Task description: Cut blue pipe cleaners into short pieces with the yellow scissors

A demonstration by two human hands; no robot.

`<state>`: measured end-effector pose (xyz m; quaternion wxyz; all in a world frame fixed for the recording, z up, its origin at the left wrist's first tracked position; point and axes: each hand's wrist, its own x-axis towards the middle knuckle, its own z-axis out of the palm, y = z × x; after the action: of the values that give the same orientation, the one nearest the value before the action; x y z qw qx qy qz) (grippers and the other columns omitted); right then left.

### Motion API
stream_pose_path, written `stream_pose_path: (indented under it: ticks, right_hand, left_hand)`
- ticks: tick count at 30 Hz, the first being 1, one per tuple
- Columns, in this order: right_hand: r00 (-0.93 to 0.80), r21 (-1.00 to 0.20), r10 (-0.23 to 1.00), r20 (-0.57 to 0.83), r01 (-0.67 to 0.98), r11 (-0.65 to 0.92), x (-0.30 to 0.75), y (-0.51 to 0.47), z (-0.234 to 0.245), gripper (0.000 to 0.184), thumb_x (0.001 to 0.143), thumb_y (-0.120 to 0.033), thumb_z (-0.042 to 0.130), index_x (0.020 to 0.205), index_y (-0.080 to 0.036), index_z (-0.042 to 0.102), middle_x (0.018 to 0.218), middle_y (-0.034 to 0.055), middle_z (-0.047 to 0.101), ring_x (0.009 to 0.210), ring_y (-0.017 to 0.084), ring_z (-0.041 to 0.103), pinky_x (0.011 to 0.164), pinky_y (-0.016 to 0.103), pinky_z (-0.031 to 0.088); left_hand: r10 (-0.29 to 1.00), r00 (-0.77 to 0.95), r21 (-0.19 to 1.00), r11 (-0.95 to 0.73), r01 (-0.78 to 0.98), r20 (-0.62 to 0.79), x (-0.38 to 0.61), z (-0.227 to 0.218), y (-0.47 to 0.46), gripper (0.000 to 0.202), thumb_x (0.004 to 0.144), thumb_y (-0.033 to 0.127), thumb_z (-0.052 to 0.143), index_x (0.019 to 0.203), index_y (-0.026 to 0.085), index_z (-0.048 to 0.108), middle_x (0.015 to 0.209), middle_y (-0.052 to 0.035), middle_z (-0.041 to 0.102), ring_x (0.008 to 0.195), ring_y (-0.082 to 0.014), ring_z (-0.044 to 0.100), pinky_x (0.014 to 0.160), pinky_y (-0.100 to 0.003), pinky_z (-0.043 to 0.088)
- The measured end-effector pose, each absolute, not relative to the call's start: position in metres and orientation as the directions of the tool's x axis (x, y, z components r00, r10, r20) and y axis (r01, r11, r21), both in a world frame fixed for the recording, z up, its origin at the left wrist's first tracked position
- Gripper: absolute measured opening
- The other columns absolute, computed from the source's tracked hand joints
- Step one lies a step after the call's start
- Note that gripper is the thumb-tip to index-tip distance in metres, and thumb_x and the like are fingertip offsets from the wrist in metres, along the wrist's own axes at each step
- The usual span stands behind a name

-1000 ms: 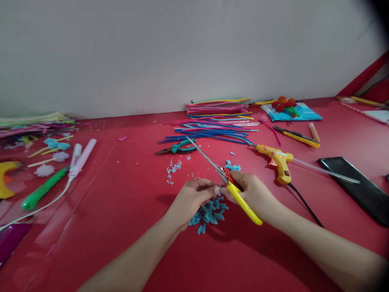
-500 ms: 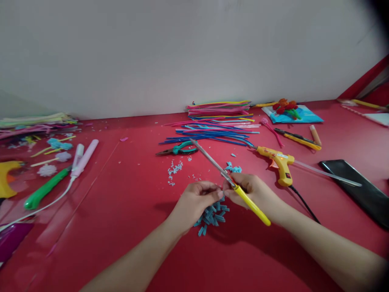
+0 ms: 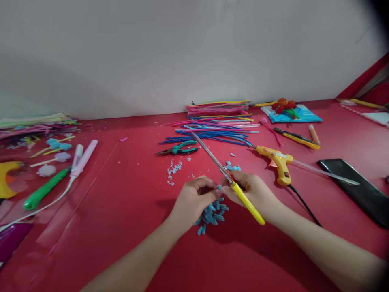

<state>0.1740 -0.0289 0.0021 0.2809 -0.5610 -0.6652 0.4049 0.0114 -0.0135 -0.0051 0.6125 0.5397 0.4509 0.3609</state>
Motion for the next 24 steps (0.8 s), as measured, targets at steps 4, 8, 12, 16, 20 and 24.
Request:
stream_pose_path:
  ticks: [4,8,12,16,20,24]
  right_hand:
    - [-0.179,-0.624,0.984,0.004,0.769,0.142,0.180,-0.030,0.005,0.025,0.070,-0.044,0.047,0.076,-0.020,0.046,0.053,-0.0041,0.046,0.045,0.008,0.037,0.043,0.021,0.022]
    - [-0.208,-0.396,0.977,0.044,0.894,0.208,0.183,-0.030,0.002,0.024,0.073,-0.044,0.044,0.080,-0.021,0.043,0.056,-0.0025,0.050,0.047,0.010,0.043,0.044,0.021,0.020]
    - [-0.261,-0.271,0.965,0.031,0.927,0.259,0.184,-0.029,-0.003,0.029,0.075,-0.048,0.039,0.080,-0.020,0.040,0.060,0.0003,0.054,0.050,0.013,0.049,0.045,0.023,0.019]
    - [-0.299,-0.153,0.953,0.051,0.941,0.303,0.185,-0.029,-0.006,0.033,0.075,-0.052,0.036,0.078,-0.019,0.040,0.058,0.0015,0.055,0.049,0.015,0.049,0.045,0.024,0.016]
    - [-0.308,-0.109,0.949,0.063,0.943,0.313,0.185,-0.029,-0.006,0.033,0.076,-0.051,0.037,0.078,-0.019,0.039,0.057,0.0015,0.055,0.048,0.015,0.050,0.045,0.025,0.014]
    - [-0.311,-0.098,0.947,0.074,0.943,0.318,0.185,-0.029,-0.006,0.034,0.076,-0.052,0.035,0.078,-0.019,0.039,0.054,0.0005,0.054,0.046,0.015,0.049,0.044,0.025,0.013]
  left_hand:
    - [0.970,0.166,0.964,0.205,-0.171,-0.176,0.005,-0.004,-0.006,0.009,0.062,0.019,0.064,0.068,0.015,0.059,0.060,0.0019,0.055,0.056,-0.0082,0.050,0.057,-0.021,0.040]
    - [0.981,0.126,0.908,0.187,-0.375,-0.150,-0.001,-0.003,-0.001,0.009,0.063,0.015,0.062,0.072,0.015,0.061,0.067,-0.0002,0.060,0.061,-0.0094,0.054,0.064,-0.024,0.043]
    - [0.990,0.066,0.889,0.139,-0.436,-0.123,-0.004,-0.002,0.001,0.006,0.065,0.013,0.061,0.070,0.015,0.063,0.068,0.0000,0.061,0.063,-0.0090,0.055,0.066,-0.024,0.044]
    - [0.992,0.043,0.882,0.124,-0.455,-0.118,-0.005,0.000,0.002,0.006,0.065,0.013,0.061,0.070,0.015,0.063,0.070,0.0002,0.062,0.066,-0.0083,0.056,0.066,-0.022,0.045]
    - [0.992,0.047,0.869,0.123,-0.479,-0.114,-0.005,0.001,0.001,0.006,0.066,0.012,0.060,0.070,0.016,0.063,0.070,0.0004,0.062,0.066,-0.0086,0.056,0.066,-0.022,0.045]
    - [0.993,0.044,0.859,0.114,-0.500,-0.105,-0.005,0.002,0.001,0.005,0.066,0.012,0.060,0.069,0.016,0.063,0.068,0.0009,0.062,0.064,-0.0082,0.056,0.066,-0.023,0.045]
